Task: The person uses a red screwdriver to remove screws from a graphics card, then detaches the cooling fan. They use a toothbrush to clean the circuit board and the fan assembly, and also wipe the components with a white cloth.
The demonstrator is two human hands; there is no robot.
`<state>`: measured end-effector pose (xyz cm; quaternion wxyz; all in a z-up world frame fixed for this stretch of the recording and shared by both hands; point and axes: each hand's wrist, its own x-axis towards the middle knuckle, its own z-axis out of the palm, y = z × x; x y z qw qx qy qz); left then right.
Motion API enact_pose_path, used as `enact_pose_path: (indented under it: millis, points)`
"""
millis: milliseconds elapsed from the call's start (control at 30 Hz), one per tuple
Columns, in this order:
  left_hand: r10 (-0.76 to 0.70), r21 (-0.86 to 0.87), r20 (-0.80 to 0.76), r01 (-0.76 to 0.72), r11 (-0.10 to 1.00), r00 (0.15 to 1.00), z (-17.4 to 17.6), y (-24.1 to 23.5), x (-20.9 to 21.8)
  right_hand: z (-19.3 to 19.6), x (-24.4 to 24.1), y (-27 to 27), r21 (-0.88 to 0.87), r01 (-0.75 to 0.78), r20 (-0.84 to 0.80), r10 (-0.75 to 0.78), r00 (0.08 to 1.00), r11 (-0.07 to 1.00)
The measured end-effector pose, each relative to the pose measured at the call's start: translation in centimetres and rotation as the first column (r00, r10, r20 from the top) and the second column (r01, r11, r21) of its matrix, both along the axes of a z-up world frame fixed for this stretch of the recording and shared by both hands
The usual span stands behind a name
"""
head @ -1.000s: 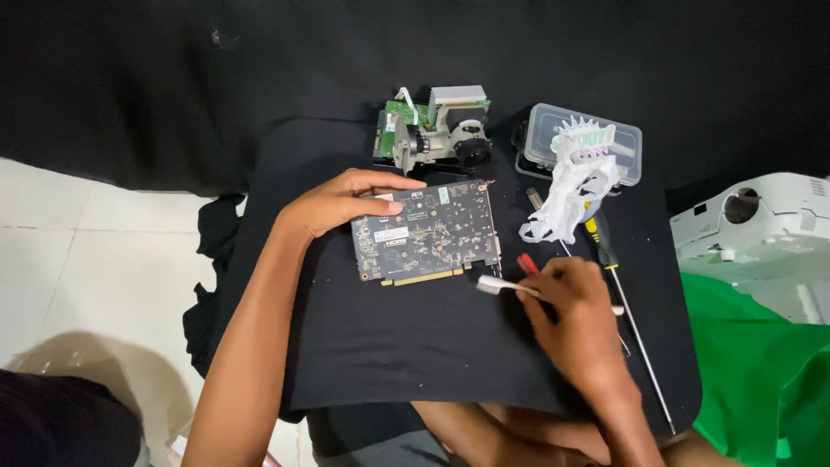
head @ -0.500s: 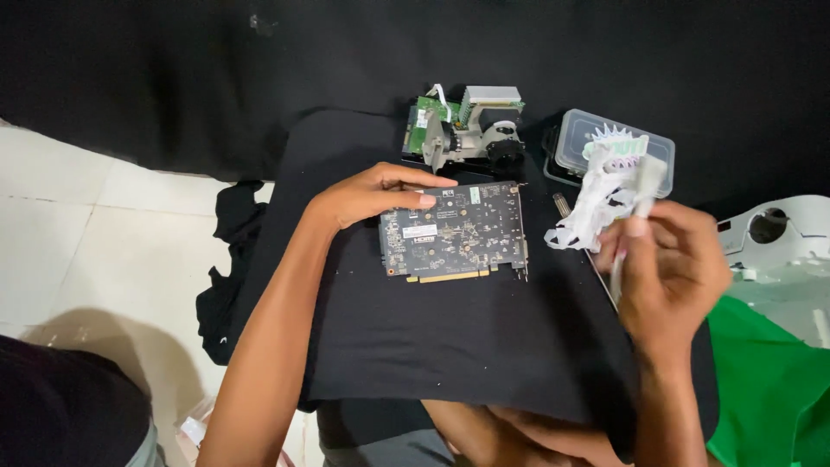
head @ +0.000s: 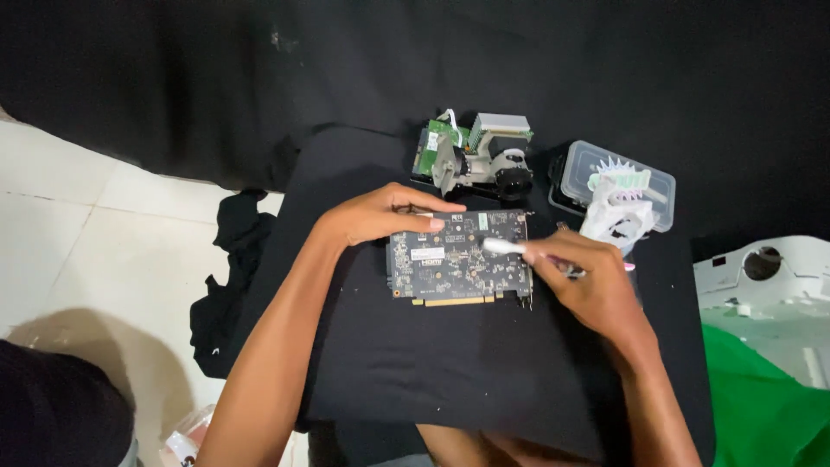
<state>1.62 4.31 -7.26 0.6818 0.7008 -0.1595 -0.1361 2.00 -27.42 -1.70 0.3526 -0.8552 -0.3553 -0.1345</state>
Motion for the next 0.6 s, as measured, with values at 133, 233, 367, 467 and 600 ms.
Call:
enact_pose_path:
  millis: [133, 233, 367, 467, 600]
  points:
    - [0.009, 0.036, 0.002, -0.009, 0.999, 1.0, 0.7, -0.1, -0.3, -0.8, 0.6, -0.7, 0.037, 0.058, 0.023, -0.059, 0.998, 0.998]
    - [0.019, 0.062, -0.024, -0.017, 0.998, 1.0, -1.3, 0.3, 0.7, 1.5, -0.1, -0.6, 0.052, -0.071, -0.087, 0.076, 0.993, 0.996]
    - [0.009, 0.105, -0.021, -0.007, 0.995, 1.0, 0.0, 0.2, 0.3, 0.3, 0.5, -2.1, 0.067, 0.045, -0.043, -0.042, 0.998, 0.997]
    - [0.008, 0.125, -0.024, -0.005, 0.992, 1.0, -1.1, 0.3, 0.9, 1.3, 0.2, -1.8, 0.092, -0.048, -0.011, 0.049, 0.999, 0.995]
    - [0.034, 0.145, -0.054, -0.026, 0.989, 0.998, -1.2, 0.3, 1.0, 1.1, 0.8, -2.2, 0.114, -0.039, -0.085, 0.048, 0.995, 0.993]
